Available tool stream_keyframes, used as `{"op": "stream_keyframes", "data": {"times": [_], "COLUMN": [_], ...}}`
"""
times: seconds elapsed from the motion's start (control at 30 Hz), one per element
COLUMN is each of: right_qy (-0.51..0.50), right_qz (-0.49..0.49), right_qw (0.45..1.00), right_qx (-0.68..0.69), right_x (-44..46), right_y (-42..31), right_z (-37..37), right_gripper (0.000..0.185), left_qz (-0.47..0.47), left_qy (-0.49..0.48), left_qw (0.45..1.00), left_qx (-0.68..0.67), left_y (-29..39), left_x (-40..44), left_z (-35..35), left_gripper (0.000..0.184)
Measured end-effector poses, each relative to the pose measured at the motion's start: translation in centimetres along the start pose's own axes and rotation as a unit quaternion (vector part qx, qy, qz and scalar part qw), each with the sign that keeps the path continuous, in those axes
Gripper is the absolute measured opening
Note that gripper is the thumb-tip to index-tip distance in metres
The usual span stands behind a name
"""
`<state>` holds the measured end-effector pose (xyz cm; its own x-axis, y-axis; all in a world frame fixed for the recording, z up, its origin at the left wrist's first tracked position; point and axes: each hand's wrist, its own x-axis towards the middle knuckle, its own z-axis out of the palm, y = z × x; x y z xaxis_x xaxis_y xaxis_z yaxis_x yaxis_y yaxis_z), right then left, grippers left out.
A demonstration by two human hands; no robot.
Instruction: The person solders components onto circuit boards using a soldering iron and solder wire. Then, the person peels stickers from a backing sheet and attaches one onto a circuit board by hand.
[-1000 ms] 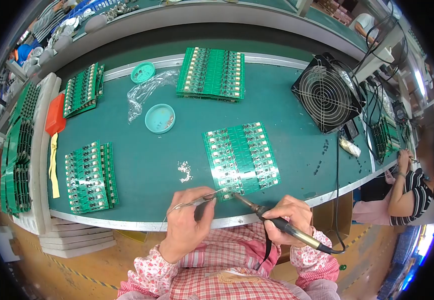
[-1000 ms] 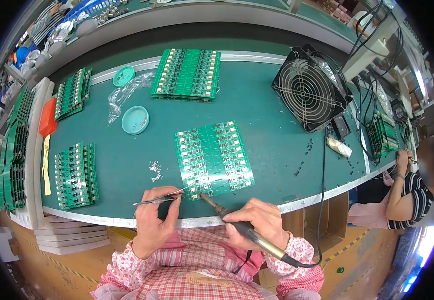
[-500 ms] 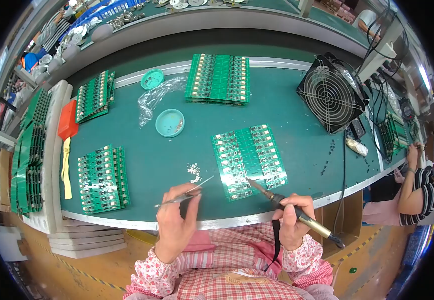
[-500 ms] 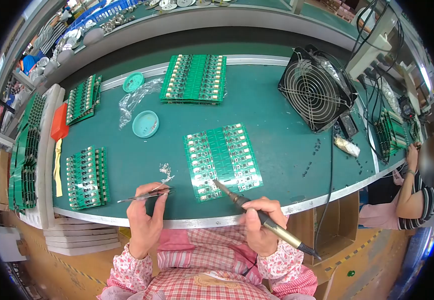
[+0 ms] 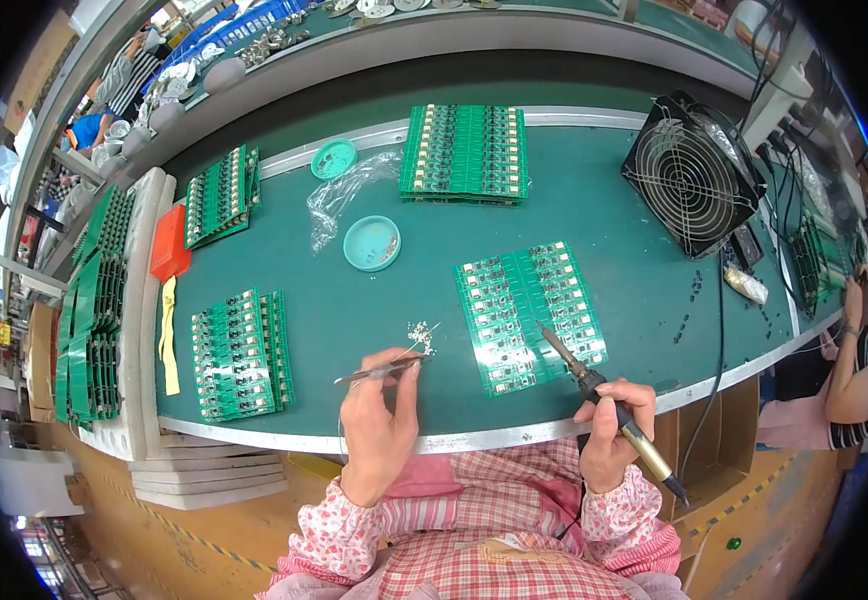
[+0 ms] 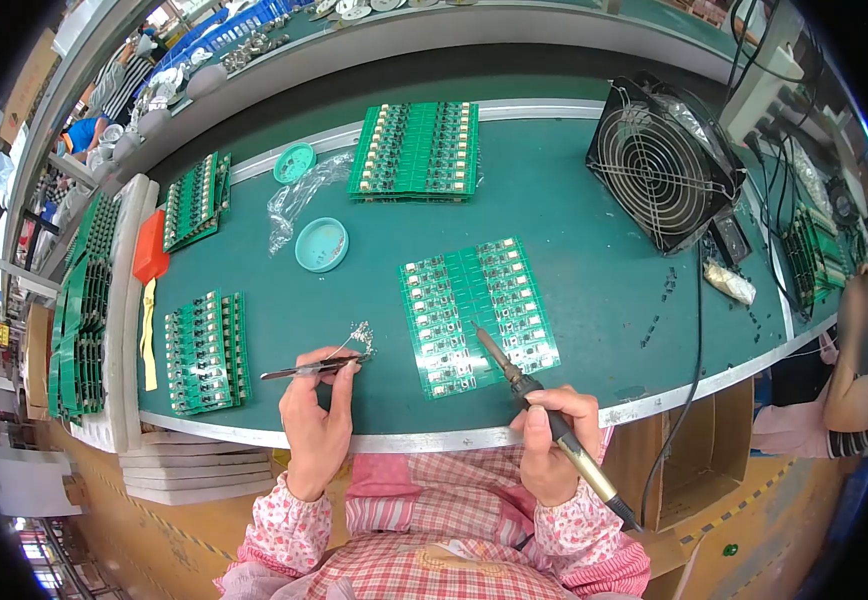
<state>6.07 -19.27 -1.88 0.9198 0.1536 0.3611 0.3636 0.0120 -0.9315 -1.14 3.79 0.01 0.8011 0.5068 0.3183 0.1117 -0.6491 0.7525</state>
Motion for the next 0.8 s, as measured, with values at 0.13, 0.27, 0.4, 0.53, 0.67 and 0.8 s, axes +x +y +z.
{"op": "stream_keyframes", "data": {"times": [0.13,0.27,0.4,0.53,0.67,0.8], "right_qy": [0.008,0.000,-0.006,-0.008,-0.004,0.000], "right_qz": [0.009,-0.001,-0.004,-0.009,-0.008,-0.012], "right_qw": [1.000,1.000,1.000,1.000,1.000,1.000], "right_qx": [0.000,-0.001,-0.002,-0.003,-0.003,-0.009], "right_x": [-0.07,-0.01,-0.06,-0.06,-0.09,-0.07], "right_y": [-0.15,-0.10,0.02,0.10,0.00,0.07], "right_z": [0.16,0.08,-0.08,-0.09,-0.03,-0.02], "right_gripper": [0.021,0.020,0.020,0.021,0.021,0.021], "left_qz": [0.011,0.026,0.040,0.043,0.037,0.039], "left_qy": [-0.007,-0.007,-0.011,-0.011,-0.008,-0.007], "left_qw": [1.000,0.999,0.997,0.997,0.998,0.998], "left_qx": [0.023,0.034,0.060,0.064,0.056,0.056], "left_y": [0.02,-0.08,-0.08,-0.17,-0.17,-0.39], "left_x": [0.13,0.19,0.26,0.18,0.18,0.14], "left_z": [0.14,0.26,0.24,0.24,0.28,0.33], "left_gripper": [0.012,0.012,0.013,0.013,0.013,0.013]}}
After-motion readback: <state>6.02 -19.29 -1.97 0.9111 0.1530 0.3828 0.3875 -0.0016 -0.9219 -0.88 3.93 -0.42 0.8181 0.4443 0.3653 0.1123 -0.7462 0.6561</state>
